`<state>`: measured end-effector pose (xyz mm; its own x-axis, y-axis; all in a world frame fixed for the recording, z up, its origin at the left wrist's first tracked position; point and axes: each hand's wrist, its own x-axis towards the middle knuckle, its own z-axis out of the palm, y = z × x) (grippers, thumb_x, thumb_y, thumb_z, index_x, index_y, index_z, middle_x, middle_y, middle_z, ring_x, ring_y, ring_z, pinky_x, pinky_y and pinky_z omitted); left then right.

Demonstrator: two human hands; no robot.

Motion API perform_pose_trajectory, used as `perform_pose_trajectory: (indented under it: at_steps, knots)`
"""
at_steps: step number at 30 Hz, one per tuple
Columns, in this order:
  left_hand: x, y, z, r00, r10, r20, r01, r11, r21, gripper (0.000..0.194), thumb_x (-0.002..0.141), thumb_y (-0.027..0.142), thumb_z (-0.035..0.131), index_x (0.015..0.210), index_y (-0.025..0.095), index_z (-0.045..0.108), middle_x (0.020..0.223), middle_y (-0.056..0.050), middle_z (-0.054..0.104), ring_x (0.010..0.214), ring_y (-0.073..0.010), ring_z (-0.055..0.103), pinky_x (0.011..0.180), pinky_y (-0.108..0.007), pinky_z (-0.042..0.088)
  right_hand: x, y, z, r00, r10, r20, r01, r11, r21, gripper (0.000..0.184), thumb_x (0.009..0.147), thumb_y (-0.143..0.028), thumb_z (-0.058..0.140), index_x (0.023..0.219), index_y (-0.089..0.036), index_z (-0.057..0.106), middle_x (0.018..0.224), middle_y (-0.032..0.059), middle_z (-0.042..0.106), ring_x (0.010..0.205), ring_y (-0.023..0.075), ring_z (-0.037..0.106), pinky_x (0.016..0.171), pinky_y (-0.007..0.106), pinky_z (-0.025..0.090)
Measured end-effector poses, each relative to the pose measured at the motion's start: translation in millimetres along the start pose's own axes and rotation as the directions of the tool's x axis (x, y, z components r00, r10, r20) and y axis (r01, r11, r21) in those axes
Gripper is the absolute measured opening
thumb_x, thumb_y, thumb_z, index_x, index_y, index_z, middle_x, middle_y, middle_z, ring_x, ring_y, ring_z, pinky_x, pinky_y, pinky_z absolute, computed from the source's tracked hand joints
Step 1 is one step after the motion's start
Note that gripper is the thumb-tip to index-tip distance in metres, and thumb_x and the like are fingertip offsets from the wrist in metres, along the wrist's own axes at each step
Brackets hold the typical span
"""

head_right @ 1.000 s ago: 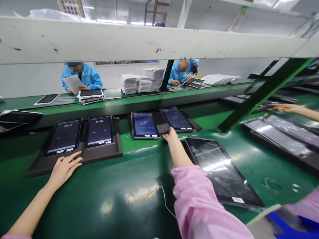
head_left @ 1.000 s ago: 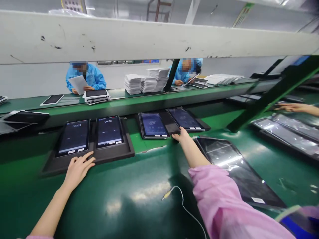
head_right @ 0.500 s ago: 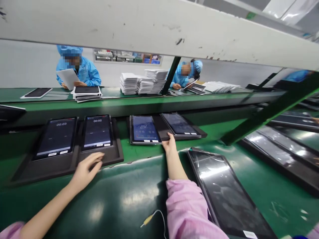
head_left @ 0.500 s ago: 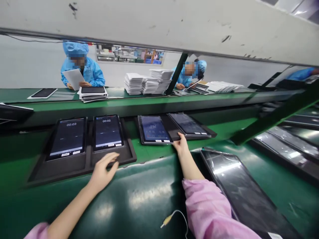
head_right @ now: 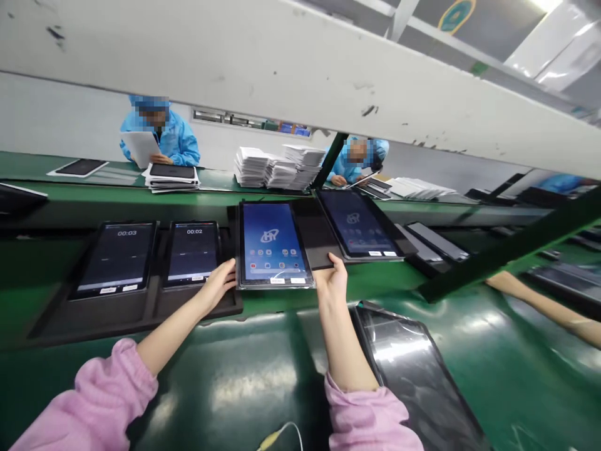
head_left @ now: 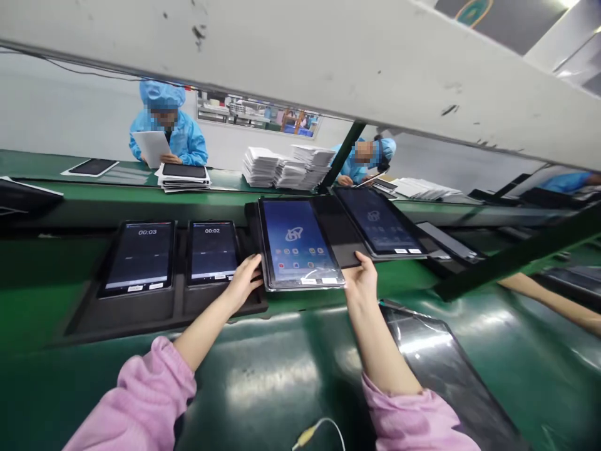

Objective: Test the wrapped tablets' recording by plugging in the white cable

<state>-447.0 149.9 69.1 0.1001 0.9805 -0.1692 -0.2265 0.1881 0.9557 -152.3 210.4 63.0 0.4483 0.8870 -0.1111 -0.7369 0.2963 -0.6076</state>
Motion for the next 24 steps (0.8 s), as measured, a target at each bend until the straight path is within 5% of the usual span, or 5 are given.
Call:
perform_pose_trajectory:
  at_steps: [4, 9, 19, 22, 24]
  knots:
    - [-29, 36, 3.5, 0.997, 0.074, 0.033, -0.064, 0.969, -0.241, 0.067, 0.067, 0.065, 0.078, 0.116, 0.022, 0.064, 0.110, -0.010, 0.075, 0.103, -0.0289, 0.072, 0.085, -0.038, 0.058, -56, -8, 30, 0.997, 0.033, 0.066, -0.031, 0.999, -0.028, 0.028, 0.078, -0.016, 0.059, 0.105, -0.017, 0.066, 0.092, 0.0041, 0.077, 0.090, 0.0219, 0.074, 0.099, 0.043, 0.060]
    - [-111, 60, -35.1, 0.983, 0.007, -0.182, -0.061, 0.954, -0.295, 0.050, 0.062, 0.045, 0.087, 0.096, 0.017, 0.065, 0.085, -0.005, 0.075, 0.082, -0.0245, 0.074, 0.074, -0.033, 0.060, -165, 10, 38, 0.981, 0.103, 0.165, -0.090, 0.992, -0.088, 0.031, 0.073, -0.016, 0.065, 0.103, -0.019, 0.068, 0.106, 0.0060, 0.076, 0.112, 0.0241, 0.069, 0.110, 0.044, 0.053]
    - [-369, -9, -156.0, 0.747, -0.208, -0.631, 0.071, 0.969, -0.235, 0.047, 0.059, 0.040, 0.085, 0.096, 0.015, 0.070, 0.074, -0.001, 0.073, 0.061, -0.0190, 0.069, 0.060, -0.028, 0.056, -411, 69, -51, 0.814, 0.534, 0.231, -0.401, 0.803, -0.442, 0.037, 0.064, -0.038, 0.090, 0.065, -0.023, 0.056, 0.074, -0.0031, 0.070, 0.087, 0.0187, 0.070, 0.096, 0.039, 0.058]
    - [-416, -31, -170.5, 0.664, -0.292, -0.688, 0.154, 0.954, -0.256, 0.050, 0.057, 0.043, 0.083, 0.095, 0.013, 0.070, 0.073, -0.004, 0.074, 0.061, -0.0219, 0.070, 0.059, -0.030, 0.056, -443, 50, -81, 0.694, 0.686, 0.219, -0.451, 0.651, -0.611, 0.038, 0.068, -0.045, 0.090, 0.065, -0.022, 0.059, 0.065, -0.0024, 0.066, 0.071, 0.0176, 0.068, 0.089, 0.040, 0.061]
    - [-434, -42, -174.6, 0.626, -0.329, -0.707, 0.199, 0.944, -0.263, 0.051, 0.056, 0.043, 0.082, 0.096, 0.012, 0.070, 0.073, -0.005, 0.074, 0.061, -0.0237, 0.071, 0.058, -0.032, 0.057, -440, 22, -103, 0.664, 0.716, 0.216, -0.298, 0.518, -0.802, 0.031, 0.071, -0.045, 0.088, 0.081, -0.021, 0.070, 0.073, 0.0020, 0.070, 0.067, 0.0196, 0.068, 0.076, 0.039, 0.062]
